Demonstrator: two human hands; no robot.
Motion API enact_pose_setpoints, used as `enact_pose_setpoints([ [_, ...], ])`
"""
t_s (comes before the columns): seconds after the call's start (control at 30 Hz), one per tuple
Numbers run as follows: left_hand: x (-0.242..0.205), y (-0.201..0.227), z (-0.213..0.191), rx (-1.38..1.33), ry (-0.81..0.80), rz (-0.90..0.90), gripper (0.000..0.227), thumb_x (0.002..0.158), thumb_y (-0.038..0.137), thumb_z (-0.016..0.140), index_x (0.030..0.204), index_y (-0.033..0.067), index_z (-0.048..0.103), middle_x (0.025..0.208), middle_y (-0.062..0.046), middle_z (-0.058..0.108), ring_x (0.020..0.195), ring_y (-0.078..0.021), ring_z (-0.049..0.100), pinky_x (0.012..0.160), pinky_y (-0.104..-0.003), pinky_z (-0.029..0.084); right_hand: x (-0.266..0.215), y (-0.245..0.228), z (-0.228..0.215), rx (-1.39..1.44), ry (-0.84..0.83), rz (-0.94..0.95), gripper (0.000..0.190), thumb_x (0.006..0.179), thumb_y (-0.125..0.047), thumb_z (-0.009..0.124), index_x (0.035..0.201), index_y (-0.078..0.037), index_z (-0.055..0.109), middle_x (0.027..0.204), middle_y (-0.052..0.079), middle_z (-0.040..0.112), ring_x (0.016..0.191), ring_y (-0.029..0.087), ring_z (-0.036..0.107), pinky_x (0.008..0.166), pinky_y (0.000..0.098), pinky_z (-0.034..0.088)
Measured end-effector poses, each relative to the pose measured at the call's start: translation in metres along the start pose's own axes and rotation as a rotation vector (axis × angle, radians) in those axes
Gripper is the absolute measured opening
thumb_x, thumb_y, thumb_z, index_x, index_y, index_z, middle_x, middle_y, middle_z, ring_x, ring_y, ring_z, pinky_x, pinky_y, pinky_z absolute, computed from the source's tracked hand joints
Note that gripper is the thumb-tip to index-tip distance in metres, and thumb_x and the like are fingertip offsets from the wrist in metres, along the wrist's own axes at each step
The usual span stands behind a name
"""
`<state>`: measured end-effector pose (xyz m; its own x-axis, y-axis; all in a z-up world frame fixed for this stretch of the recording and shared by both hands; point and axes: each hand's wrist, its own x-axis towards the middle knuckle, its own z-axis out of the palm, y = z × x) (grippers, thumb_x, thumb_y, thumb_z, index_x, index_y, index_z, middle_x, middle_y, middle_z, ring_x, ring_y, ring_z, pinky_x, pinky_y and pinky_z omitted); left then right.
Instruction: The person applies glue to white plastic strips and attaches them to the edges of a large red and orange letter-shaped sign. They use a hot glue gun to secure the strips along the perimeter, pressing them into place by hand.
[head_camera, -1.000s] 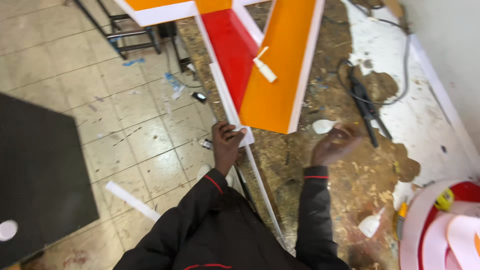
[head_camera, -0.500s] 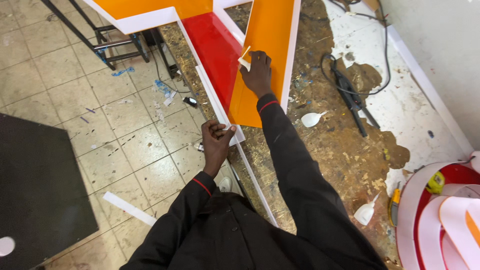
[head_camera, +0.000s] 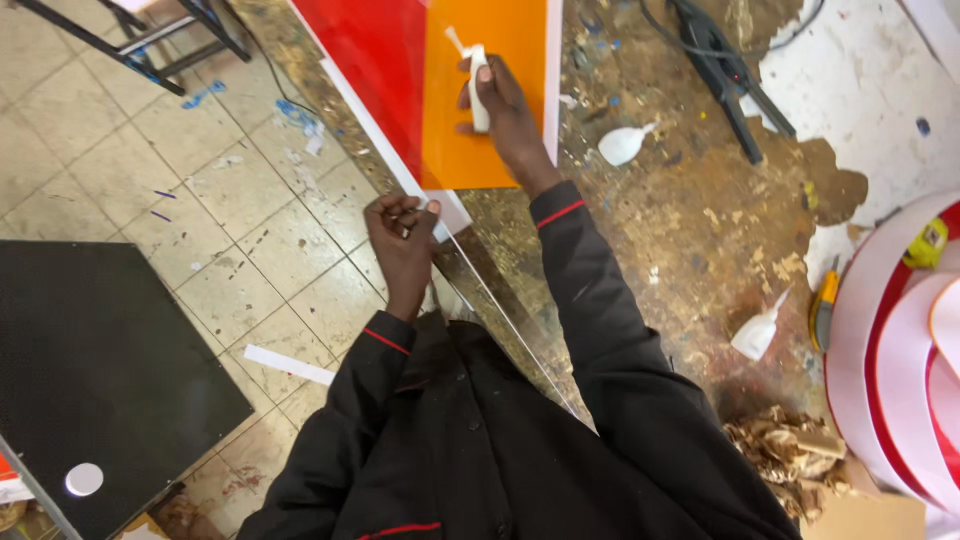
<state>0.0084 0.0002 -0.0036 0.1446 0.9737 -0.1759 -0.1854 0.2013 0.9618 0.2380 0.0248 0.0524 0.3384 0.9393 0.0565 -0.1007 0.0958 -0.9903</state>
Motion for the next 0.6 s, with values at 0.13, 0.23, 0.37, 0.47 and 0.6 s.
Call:
enact_pose_setpoints([
  [0.13, -0.009, 0.021, 0.004, 0.065, -0.04, -0.007, 0.043, 0.099, 0.019, 0.089, 0.129, 0.0144, 0.058, 0.124, -0.01, 0.071, 0.106, -0.0187, 0.071, 0.102, -0.037, 0.061, -0.052, -0.029, 0.01, 0.026, 0.086, 0.415, 0.076, 0.091, -0.088, 0.039, 0.101, -0.019, 0.069, 0.08, -0.003, 0.063, 0.069, 0.008, 0.061, 0.058, 0.0273, 0.055],
  [0.23, -0.006, 0.011, -0.002, 0.102, -0.132, 0.052, 0.053, 0.111, 0.021, 0.088, 0.14, 0.0106, 0.045, 0.127, -0.01, 0.06, 0.111, -0.0151, 0.068, 0.1, -0.035, 0.056, -0.073, 0.012, 0.001, -0.049, 0.047, 0.429, 0.085, 0.109, -0.084, 0.032, 0.1, -0.01, 0.072, 0.065, 0.008, 0.064, 0.049, 0.016, 0.066, 0.034, 0.0262, 0.05],
  [0.37, -0.003, -0.006, -0.004, 0.097, -0.114, 0.093, 0.054, 0.109, 0.02, 0.089, 0.14, 0.011, 0.046, 0.126, -0.007, 0.062, 0.113, -0.0127, 0.072, 0.103, -0.03, 0.057, -0.089, 0.015, 0.001, -0.136, -0.014, 0.355, 0.073, 0.117, -0.073, 0.043, 0.099, -0.008, 0.073, 0.072, 0.009, 0.064, 0.067, 0.019, 0.073, 0.05, 0.0326, 0.063],
  [0.47, -0.001, -0.006, -0.007, 0.091, -0.098, 0.099, 0.054, 0.107, 0.02, 0.09, 0.139, 0.0114, 0.047, 0.126, -0.007, 0.064, 0.112, -0.0122, 0.073, 0.103, -0.03, 0.059, -0.093, 0.025, 0.009, -0.09, -0.03, 0.332, 0.069, 0.12, -0.067, 0.045, 0.106, -0.006, 0.071, 0.078, 0.009, 0.062, 0.073, 0.018, 0.069, 0.054, 0.0327, 0.06],
  [0.6, 0.0, -0.013, -0.009, 0.102, -0.099, 0.1, 0.053, 0.108, 0.021, 0.089, 0.14, 0.0127, 0.048, 0.126, -0.008, 0.065, 0.113, -0.014, 0.074, 0.102, -0.033, 0.061, -0.091, 0.031, 0.015, -0.077, 0.007, 0.295, 0.062, 0.124, -0.059, 0.043, 0.118, -0.002, 0.068, 0.087, 0.005, 0.056, 0.081, 0.015, 0.06, 0.062, 0.0334, 0.054],
])
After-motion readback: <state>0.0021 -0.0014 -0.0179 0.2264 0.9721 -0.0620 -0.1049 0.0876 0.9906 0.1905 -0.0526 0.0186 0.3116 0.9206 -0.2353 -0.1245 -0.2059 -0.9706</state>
